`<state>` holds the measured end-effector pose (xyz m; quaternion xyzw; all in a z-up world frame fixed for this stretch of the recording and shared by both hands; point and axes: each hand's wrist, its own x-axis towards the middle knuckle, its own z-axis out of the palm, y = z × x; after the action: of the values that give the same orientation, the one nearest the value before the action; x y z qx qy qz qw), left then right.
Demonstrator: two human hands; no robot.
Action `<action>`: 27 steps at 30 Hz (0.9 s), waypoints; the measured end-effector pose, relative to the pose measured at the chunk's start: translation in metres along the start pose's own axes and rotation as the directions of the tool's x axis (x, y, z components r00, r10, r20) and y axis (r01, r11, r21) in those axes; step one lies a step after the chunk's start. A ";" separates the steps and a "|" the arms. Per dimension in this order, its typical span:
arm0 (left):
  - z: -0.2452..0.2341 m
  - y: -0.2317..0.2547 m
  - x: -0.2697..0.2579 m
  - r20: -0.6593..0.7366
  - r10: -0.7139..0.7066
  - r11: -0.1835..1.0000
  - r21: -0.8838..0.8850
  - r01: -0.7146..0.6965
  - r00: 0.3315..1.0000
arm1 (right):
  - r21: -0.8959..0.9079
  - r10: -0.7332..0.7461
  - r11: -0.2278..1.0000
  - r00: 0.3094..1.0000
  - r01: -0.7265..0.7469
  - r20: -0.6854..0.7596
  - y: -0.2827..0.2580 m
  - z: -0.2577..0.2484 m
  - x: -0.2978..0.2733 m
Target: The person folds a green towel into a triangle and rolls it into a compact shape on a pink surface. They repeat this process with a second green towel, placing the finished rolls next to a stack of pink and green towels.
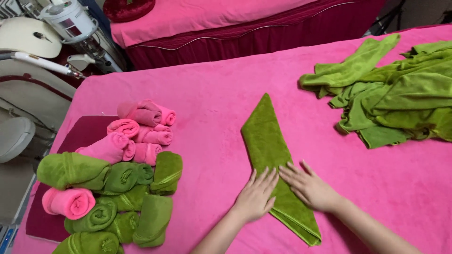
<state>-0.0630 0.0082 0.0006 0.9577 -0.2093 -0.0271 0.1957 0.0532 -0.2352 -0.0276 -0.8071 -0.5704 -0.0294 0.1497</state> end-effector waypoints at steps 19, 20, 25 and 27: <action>0.031 0.008 -0.041 -0.594 0.073 0.954 -0.192 -0.229 0.802 | 0.404 0.036 0.912 0.968 0.069 -0.247 -0.027 -0.036 -0.035; 0.039 0.006 -0.040 -0.593 0.073 0.954 -0.193 -0.229 0.802 | 0.404 0.037 0.912 0.968 0.068 -0.247 -0.020 -0.034 -0.020; 0.058 -0.001 -0.040 -0.469 -0.478 0.791 -0.597 0.133 0.742 | 0.400 0.267 0.902 0.937 -0.162 -0.224 0.011 -0.018 0.065; 0.045 0.006 -0.039 -0.403 -0.526 0.733 -0.661 0.159 0.749 | 0.422 0.352 0.872 0.917 -0.249 -0.188 0.014 -0.008 0.084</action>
<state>-0.1072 0.0034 -0.0400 0.8332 0.0673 0.1570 0.5260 0.0964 -0.1654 -0.0045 -0.8295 -0.4065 0.0032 0.3830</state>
